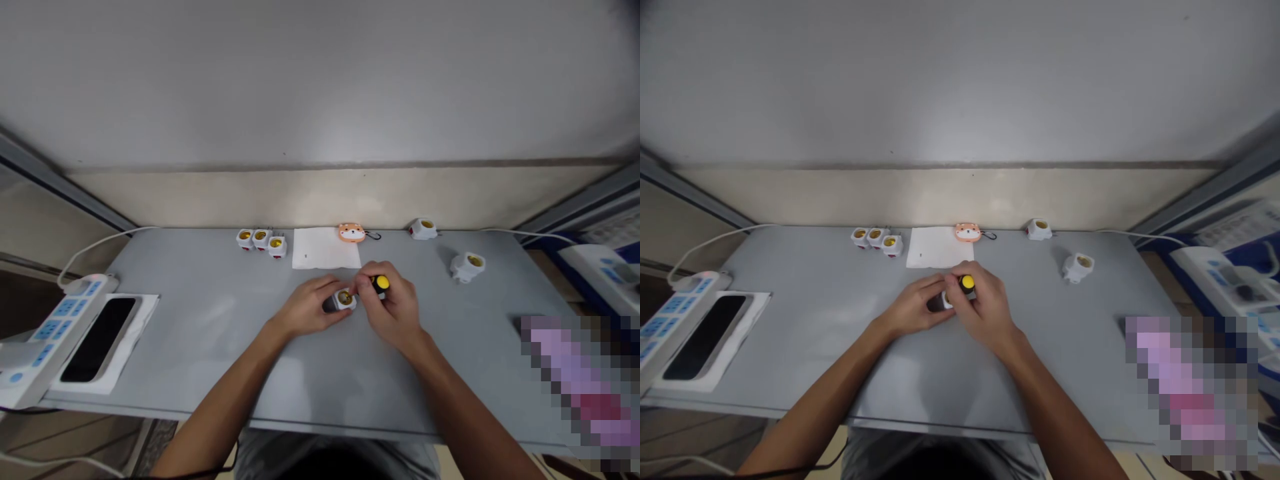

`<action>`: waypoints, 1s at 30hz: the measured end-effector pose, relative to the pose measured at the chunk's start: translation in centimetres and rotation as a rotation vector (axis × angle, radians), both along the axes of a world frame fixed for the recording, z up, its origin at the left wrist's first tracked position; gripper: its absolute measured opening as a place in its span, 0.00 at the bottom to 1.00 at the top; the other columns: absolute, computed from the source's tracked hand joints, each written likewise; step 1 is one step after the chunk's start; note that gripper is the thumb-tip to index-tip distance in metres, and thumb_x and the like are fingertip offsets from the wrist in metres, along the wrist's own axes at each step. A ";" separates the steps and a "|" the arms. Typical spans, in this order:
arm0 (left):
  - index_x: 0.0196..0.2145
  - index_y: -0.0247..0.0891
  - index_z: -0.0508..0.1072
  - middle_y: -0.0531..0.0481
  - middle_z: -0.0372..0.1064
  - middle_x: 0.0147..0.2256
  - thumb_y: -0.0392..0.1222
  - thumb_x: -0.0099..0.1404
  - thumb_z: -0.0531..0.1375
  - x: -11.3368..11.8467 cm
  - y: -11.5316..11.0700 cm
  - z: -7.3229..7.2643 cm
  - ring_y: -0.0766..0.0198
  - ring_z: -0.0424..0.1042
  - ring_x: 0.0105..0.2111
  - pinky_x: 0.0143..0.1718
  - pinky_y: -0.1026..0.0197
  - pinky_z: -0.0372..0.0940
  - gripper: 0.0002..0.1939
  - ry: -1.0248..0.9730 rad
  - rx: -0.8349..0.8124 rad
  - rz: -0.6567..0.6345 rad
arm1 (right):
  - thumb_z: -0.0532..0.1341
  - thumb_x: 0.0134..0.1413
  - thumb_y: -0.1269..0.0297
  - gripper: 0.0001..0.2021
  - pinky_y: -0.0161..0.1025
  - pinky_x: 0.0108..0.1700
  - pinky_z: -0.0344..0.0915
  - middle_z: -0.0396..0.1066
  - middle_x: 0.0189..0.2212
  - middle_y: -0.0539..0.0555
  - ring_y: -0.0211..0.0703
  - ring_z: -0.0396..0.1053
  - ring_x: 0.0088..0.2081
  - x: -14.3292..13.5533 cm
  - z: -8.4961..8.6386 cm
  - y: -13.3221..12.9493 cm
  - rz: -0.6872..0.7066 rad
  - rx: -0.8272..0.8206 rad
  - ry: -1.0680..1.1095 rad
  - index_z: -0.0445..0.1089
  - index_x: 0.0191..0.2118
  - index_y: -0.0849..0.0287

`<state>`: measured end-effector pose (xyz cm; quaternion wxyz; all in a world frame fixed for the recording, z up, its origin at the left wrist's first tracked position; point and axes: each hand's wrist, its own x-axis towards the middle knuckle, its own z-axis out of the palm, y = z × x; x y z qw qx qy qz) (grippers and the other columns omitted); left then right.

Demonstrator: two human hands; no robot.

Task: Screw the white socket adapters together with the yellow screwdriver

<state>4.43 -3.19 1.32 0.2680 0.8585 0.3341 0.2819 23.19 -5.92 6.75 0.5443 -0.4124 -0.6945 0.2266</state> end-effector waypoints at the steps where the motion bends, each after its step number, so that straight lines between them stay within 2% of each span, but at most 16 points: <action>1: 0.53 0.44 0.75 0.46 0.77 0.45 0.46 0.71 0.64 0.1 0.0 -0.1 0.54 0.78 0.44 0.48 0.52 0.74 0.15 0.006 0.006 0.007 | 0.58 0.68 0.67 0.05 0.36 0.29 0.64 0.71 0.26 0.47 0.37 0.68 0.26 0.0 0.0 0.0 -0.001 0.005 -0.006 0.67 0.37 0.52; 6: 0.53 0.41 0.73 0.46 0.76 0.44 0.44 0.68 0.66 0.4 -0.1 -0.1 0.54 0.78 0.41 0.44 0.54 0.75 0.17 0.033 -0.045 0.020 | 0.59 0.67 0.69 0.05 0.36 0.29 0.64 0.71 0.26 0.47 0.36 0.68 0.26 -0.2 0.1 -0.1 -0.015 0.050 -0.028 0.67 0.37 0.53; 13: 0.57 0.44 0.71 0.45 0.76 0.51 0.43 0.66 0.67 0.4 -0.1 -0.1 0.51 0.78 0.47 0.51 0.52 0.73 0.22 0.038 -0.079 0.015 | 0.59 0.65 0.69 0.06 0.36 0.29 0.65 0.73 0.26 0.47 0.37 0.70 0.27 -0.5 0.3 -0.2 -0.025 0.063 -0.071 0.67 0.36 0.53; 19: 0.55 0.43 0.72 0.45 0.77 0.47 0.44 0.67 0.66 0.3 -0.1 -0.1 0.53 0.78 0.43 0.46 0.53 0.73 0.20 0.065 -0.051 0.012 | 0.59 0.66 0.68 0.06 0.37 0.30 0.65 0.72 0.26 0.48 0.37 0.69 0.27 -0.5 -0.3 0.0 -0.031 0.051 -0.065 0.68 0.36 0.53; 26: 0.54 0.42 0.71 0.46 0.77 0.46 0.45 0.68 0.65 0.3 -0.1 -0.5 0.54 0.78 0.42 0.44 0.54 0.73 0.18 0.061 -0.048 0.002 | 0.60 0.66 0.67 0.05 0.37 0.30 0.65 0.73 0.28 0.48 0.37 0.68 0.27 -0.6 -0.3 0.1 -0.035 0.013 -0.036 0.68 0.36 0.53; 30: 0.52 0.41 0.72 0.46 0.76 0.44 0.46 0.68 0.66 0.3 -0.1 -0.3 0.53 0.78 0.42 0.43 0.54 0.73 0.17 0.069 -0.030 0.024 | 0.65 0.62 0.64 0.07 0.37 0.29 0.65 0.71 0.26 0.47 0.37 0.68 0.26 -0.9 -0.3 0.4 -0.031 -0.057 0.068 0.66 0.33 0.53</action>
